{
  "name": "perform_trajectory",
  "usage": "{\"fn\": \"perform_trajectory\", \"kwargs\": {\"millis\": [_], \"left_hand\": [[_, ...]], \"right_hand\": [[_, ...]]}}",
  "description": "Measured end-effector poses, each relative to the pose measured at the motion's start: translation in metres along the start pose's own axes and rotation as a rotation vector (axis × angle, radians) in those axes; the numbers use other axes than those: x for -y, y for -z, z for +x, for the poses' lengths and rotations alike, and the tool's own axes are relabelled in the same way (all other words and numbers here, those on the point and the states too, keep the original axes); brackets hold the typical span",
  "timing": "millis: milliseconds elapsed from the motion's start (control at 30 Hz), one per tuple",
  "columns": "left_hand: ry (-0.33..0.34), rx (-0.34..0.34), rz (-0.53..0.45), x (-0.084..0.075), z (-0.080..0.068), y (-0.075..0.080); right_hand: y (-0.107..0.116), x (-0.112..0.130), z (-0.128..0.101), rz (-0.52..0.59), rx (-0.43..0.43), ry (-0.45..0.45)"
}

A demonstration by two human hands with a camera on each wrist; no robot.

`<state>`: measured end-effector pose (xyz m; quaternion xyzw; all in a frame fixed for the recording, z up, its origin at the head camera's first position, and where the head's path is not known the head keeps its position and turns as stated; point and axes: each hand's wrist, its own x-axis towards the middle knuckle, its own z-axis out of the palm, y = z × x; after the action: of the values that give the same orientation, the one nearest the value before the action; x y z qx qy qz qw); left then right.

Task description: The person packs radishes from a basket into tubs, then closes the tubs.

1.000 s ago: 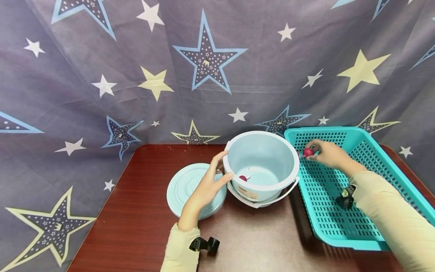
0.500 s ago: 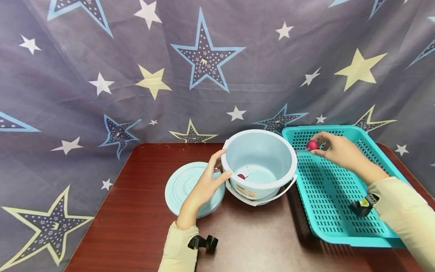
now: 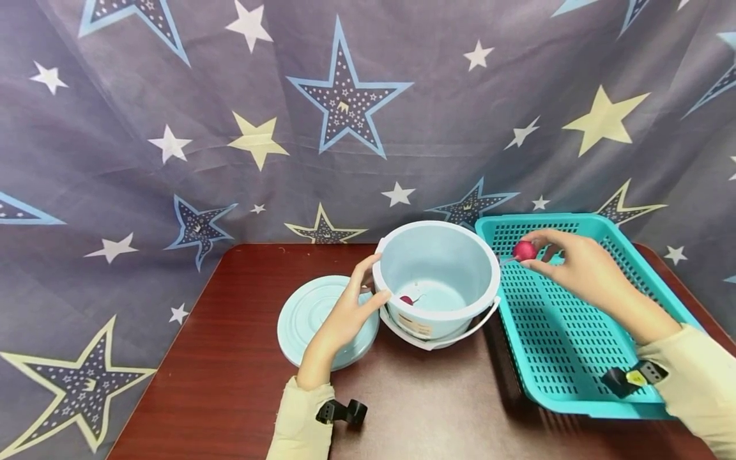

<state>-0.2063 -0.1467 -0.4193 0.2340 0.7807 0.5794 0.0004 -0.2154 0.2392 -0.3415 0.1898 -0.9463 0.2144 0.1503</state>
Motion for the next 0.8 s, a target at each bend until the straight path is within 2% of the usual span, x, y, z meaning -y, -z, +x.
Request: {"fn": "perform_trajectory", "kwargs": {"millis": [400, 800], "left_hand": [[-0.003, 0.0, -0.013, 0.0, 0.0, 0.0], [-0.011, 0.001, -0.011, 0.0, 0.0, 0.0]], "right_hand": [[0.007, 0.042, -0.007, 0.025, -0.116, 0.071], [0.0, 0.078, -0.006, 0.068, -0.098, 0.17]]}}
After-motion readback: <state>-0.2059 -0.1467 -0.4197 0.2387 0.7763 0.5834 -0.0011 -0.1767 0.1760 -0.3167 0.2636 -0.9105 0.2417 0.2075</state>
